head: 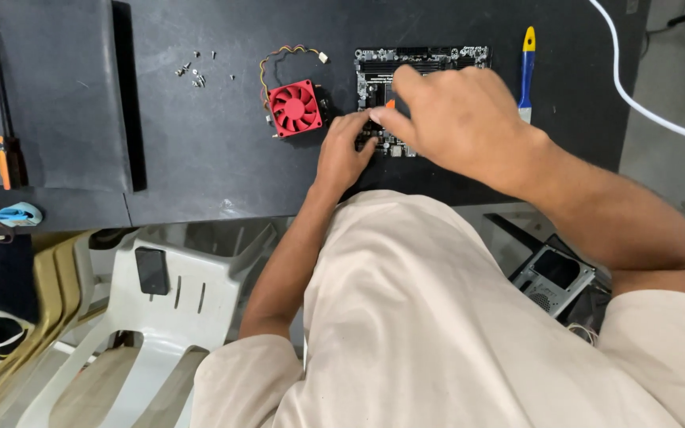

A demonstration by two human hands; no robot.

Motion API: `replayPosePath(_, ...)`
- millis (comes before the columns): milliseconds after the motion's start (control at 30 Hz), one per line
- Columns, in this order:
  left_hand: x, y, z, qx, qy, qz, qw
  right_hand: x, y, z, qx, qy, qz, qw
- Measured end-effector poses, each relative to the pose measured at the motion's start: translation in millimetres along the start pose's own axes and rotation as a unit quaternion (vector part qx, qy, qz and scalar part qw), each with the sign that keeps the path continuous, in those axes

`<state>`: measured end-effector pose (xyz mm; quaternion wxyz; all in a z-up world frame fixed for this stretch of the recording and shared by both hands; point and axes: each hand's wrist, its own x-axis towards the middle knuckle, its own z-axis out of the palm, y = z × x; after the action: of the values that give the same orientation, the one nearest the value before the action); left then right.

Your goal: Cleaning a CPU heatsink with a brush, attaching a cooling fan, and fastening components onto a motherboard using a screwdriver.

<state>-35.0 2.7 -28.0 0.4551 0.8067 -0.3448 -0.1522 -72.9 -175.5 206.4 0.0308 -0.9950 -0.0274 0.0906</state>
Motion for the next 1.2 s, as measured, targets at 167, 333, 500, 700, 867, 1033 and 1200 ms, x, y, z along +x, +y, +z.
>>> replayPosePath(167,-0.3,-7.0,5.8,-0.001,0.014,0.013,1.0,6.4,4.8,-7.7,0.01,-0.04,-0.033,0.999)
replayPosePath(333,2.2,-14.9,6.9,0.003,0.019,0.036,0.999,8.8,4.8,-10.0,0.019,-0.054,-0.108,0.992)
replayPosePath(500,8.2,-4.4,2.3,0.023,0.03,0.063,0.997,22.9,10.5,-16.7,-0.09,-0.047,-0.186,0.977)
replayPosePath(700,20.7,28.5,-10.8,-0.12,0.088,0.117,0.982,33.2,3.8,-16.0,0.042,0.019,-0.157,0.987)
replayPosePath(867,25.9,-15.7,21.5,-0.066,0.202,0.091,0.973,25.6,-11.3,-22.2,0.017,0.089,-0.086,0.992)
replayPosePath(1033,34.0,50.9,-21.3,-0.018,0.193,0.101,0.976,24.5,-0.6,-9.3,0.0,0.089,-0.058,0.994)
replayPosePath(1200,46.9,41.7,-36.2,-0.037,0.048,-0.011,0.998,26.5,-5.0,-41.5,0.012,-0.03,-0.01,0.999)
